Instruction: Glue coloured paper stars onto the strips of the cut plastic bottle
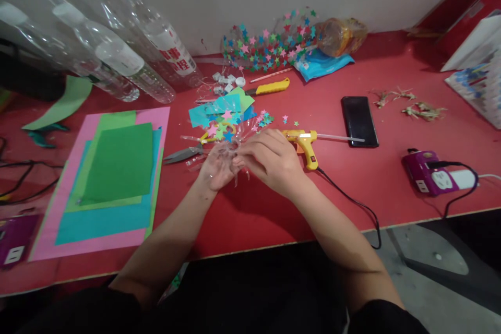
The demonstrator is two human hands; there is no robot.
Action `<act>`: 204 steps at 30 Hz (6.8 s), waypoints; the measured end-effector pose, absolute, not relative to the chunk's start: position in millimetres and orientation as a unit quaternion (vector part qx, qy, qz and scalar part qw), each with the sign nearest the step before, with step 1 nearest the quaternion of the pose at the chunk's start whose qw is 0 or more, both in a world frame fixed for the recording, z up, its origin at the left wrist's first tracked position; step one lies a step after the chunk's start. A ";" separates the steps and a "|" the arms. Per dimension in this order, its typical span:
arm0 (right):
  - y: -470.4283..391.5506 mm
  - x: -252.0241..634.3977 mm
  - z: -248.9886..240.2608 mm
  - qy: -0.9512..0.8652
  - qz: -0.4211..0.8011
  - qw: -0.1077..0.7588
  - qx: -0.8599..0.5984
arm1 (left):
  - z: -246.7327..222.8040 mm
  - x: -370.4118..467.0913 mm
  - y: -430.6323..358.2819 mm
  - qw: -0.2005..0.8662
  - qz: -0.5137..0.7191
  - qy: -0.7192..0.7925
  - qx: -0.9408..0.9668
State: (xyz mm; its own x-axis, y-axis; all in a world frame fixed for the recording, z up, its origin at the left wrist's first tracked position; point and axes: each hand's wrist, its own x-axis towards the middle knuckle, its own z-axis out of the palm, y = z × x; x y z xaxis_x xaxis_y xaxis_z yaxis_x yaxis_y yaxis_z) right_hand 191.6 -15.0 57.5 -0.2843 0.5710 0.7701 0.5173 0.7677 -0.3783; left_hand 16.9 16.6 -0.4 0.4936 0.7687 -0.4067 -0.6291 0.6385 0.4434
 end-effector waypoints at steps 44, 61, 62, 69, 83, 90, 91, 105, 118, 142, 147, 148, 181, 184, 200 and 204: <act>-22.0 187.9 57.8 -0.787 0.046 0.462 -0.407 | 2.9 18.3 10.9 0.838 0.416 0.332 0.115; -24.9 184.8 53.7 -0.777 -0.092 0.470 -0.408 | -6.6 16.6 13.3 0.843 0.398 0.341 0.122; -25.1 184.5 53.5 -0.778 -0.083 0.466 -0.412 | -7.6 16.2 13.5 0.843 0.398 0.342 0.122; -26.6 184.9 57.8 -0.784 0.020 0.458 -0.419 | -8.9 14.8 11.6 0.835 0.403 0.355 0.121; -26.3 189.6 59.5 -0.787 0.035 0.465 -0.405 | -3.0 16.1 13.4 0.832 0.398 0.376 0.089; -27.5 191.6 61.7 -0.779 0.000 0.487 -0.395 | -3.0 16.0 11.9 0.849 0.398 0.331 0.109; -28.1 191.7 62.0 -0.775 -0.007 0.491 -0.399 | -3.7 16.1 11.7 0.851 0.400 0.322 0.112; -5.1 191.3 47.6 -0.519 0.462 0.496 -0.521 | -1.1 11.6 15.4 0.846 0.420 0.301 0.134; 4.3 195.1 30.8 -0.531 0.498 0.397 -0.559 | 6.7 -17.7 6.5 0.793 0.320 0.465 0.229; 12.2 225.4 35.1 -0.621 0.112 0.317 -0.708 | -0.9 -74.4 3.9 0.560 0.271 0.598 0.505; 24.0 231.2 19.7 -0.684 0.056 0.250 -0.683 | -7.3 -74.1 1.9 0.557 0.301 0.577 0.516; 25.6 229.5 16.3 -0.700 0.052 0.240 -0.671 | -7.2 -73.3 1.7 0.562 0.304 0.576 0.510; 79.0 213.5 -0.2 -0.915 -0.058 0.029 -0.398 | -6.5 -74.3 10.5 0.550 0.407 0.538 0.492; 81.1 214.1 2.2 -0.918 -0.062 0.032 -0.391 | -4.4 -77.9 11.4 0.545 0.416 0.543 0.485; 86.3 217.5 10.4 -0.935 -0.057 0.026 -0.349 | 37.9 -76.5 12.8 0.498 0.445 0.557 0.494; 91.2 218.2 4.8 -0.940 -0.055 0.044 -0.334 | 45.8 -79.4 15.1 0.486 0.463 0.548 0.499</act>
